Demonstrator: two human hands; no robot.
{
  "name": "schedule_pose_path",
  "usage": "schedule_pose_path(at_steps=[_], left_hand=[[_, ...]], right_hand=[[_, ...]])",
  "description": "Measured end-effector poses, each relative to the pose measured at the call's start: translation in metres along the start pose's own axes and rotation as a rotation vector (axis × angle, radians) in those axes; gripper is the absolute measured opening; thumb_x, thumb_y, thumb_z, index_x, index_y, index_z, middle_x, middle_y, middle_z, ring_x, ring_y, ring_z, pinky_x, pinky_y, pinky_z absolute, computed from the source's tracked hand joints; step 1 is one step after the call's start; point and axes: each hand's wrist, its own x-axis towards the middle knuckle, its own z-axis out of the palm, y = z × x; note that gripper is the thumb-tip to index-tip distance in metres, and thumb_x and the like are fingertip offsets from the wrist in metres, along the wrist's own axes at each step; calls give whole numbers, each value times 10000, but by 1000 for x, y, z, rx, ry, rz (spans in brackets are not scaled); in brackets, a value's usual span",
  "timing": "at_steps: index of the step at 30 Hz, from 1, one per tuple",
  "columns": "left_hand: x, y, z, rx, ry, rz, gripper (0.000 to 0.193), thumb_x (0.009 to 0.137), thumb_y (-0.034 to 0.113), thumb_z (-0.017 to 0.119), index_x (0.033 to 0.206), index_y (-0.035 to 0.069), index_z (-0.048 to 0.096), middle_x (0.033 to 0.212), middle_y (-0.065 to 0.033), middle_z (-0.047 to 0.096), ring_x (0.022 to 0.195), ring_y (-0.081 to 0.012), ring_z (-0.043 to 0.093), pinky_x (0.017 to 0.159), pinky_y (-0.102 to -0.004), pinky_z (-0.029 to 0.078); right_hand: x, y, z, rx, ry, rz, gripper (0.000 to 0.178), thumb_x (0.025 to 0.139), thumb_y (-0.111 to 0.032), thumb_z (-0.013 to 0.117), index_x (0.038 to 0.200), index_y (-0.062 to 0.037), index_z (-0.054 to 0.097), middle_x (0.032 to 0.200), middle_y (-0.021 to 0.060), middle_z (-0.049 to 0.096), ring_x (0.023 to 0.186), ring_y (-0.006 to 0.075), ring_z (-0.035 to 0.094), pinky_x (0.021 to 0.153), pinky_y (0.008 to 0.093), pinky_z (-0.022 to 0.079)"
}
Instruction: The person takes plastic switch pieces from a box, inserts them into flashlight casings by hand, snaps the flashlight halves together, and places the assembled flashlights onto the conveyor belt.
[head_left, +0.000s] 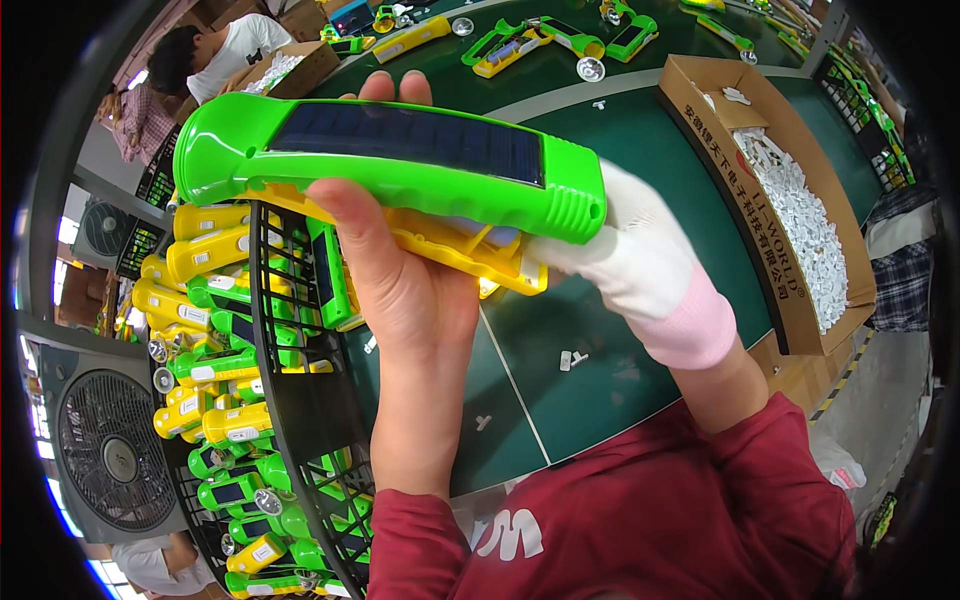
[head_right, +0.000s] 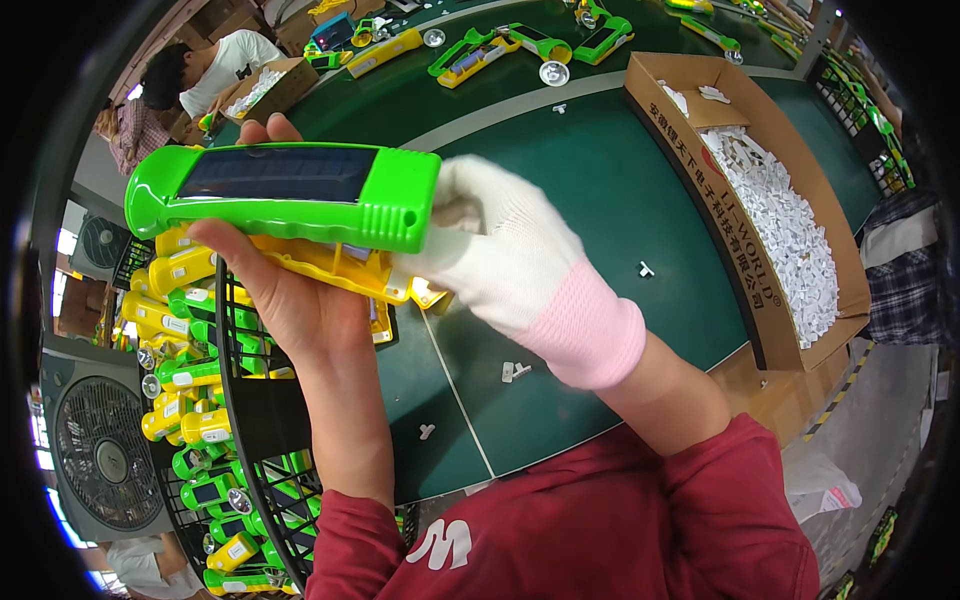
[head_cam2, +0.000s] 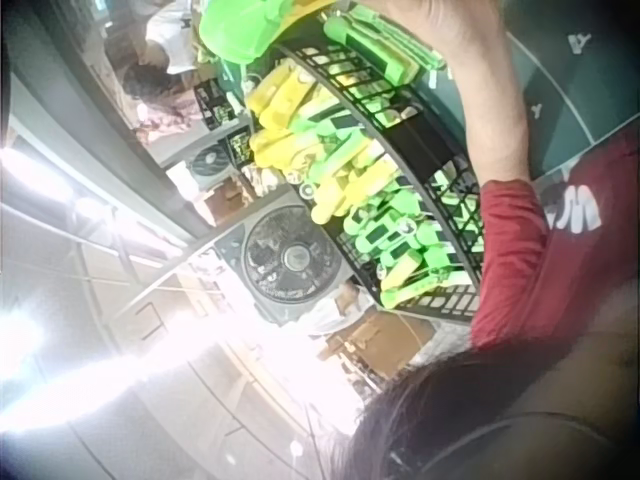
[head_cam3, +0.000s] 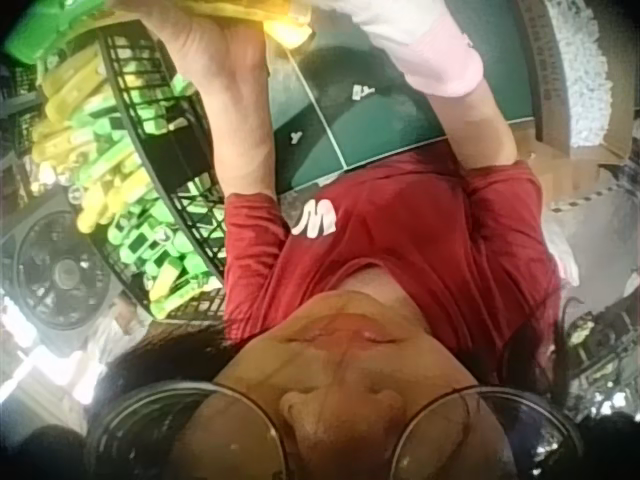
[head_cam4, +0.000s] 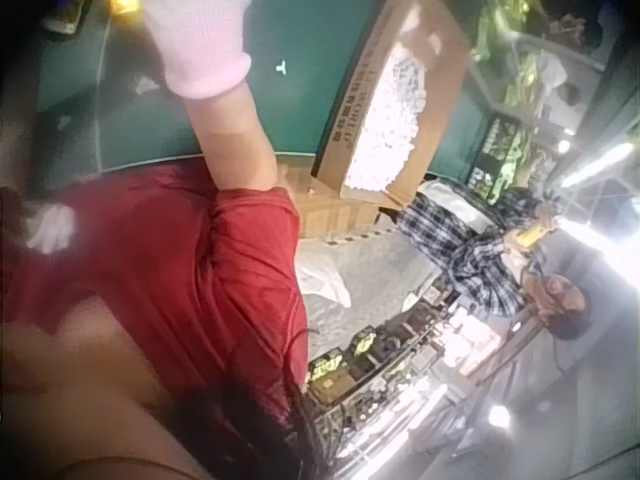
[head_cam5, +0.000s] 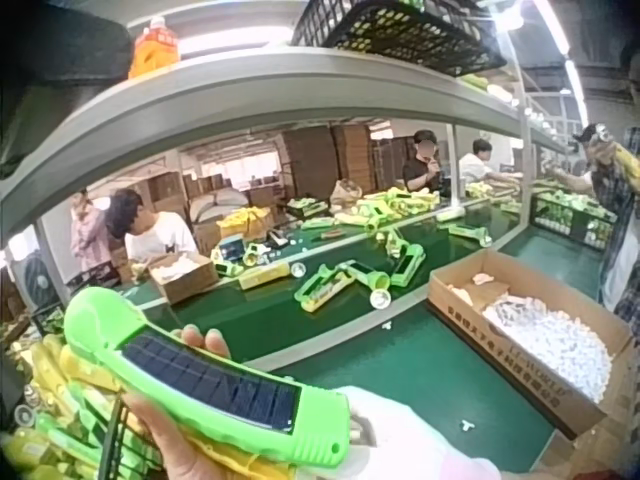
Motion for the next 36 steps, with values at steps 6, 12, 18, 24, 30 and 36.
schedule_pose_path(at_steps=[6,12,18,24,30,36], left_hand=[[1,-7,-2,16,-69,-42,653,819,523,510,1295,94,385,1310,-60,431,1255,-203,357,1029,-402,354],[7,-22,-9,-95,50,-182,636,854,509,471,1298,64,379,1327,-86,418,1217,-209,405,1017,-376,354],[-10,-63,-15,79,0,-351,586,881,497,434,1290,85,355,1275,-78,451,1176,-207,436,994,-380,366],[-25,-111,-32,-52,145,-605,534,911,462,386,1282,80,341,1249,-109,467,1162,-216,446,999,-386,364],[-34,-132,-60,9,70,-640,550,889,464,429,1265,76,323,1233,-125,475,1143,-234,465,983,-401,385],[-37,-136,-67,-18,37,-732,534,861,465,501,1211,86,360,1178,-128,507,1113,-246,486,942,-406,419]], right_hand=[[-3,-2,-12,225,-205,223,345,829,-273,582,1022,12,552,826,72,594,654,90,585,571,205,482],[-9,-5,-34,101,-152,155,380,841,-232,546,1107,38,531,961,92,602,794,117,588,665,234,483],[-1,9,-52,-664,104,-404,388,847,-299,516,1118,-22,529,990,179,603,826,299,614,706,359,474],[-8,48,-52,-1260,168,-281,498,844,-401,489,1213,-69,444,765,153,580,607,354,580,552,440,478],[-12,66,-66,-1327,4,-107,546,825,-373,499,1323,-185,379,746,149,585,598,342,586,553,428,480],[-12,80,-70,-1243,-15,-91,583,817,-359,495,1360,-226,330,747,144,587,636,342,587,570,435,476]])
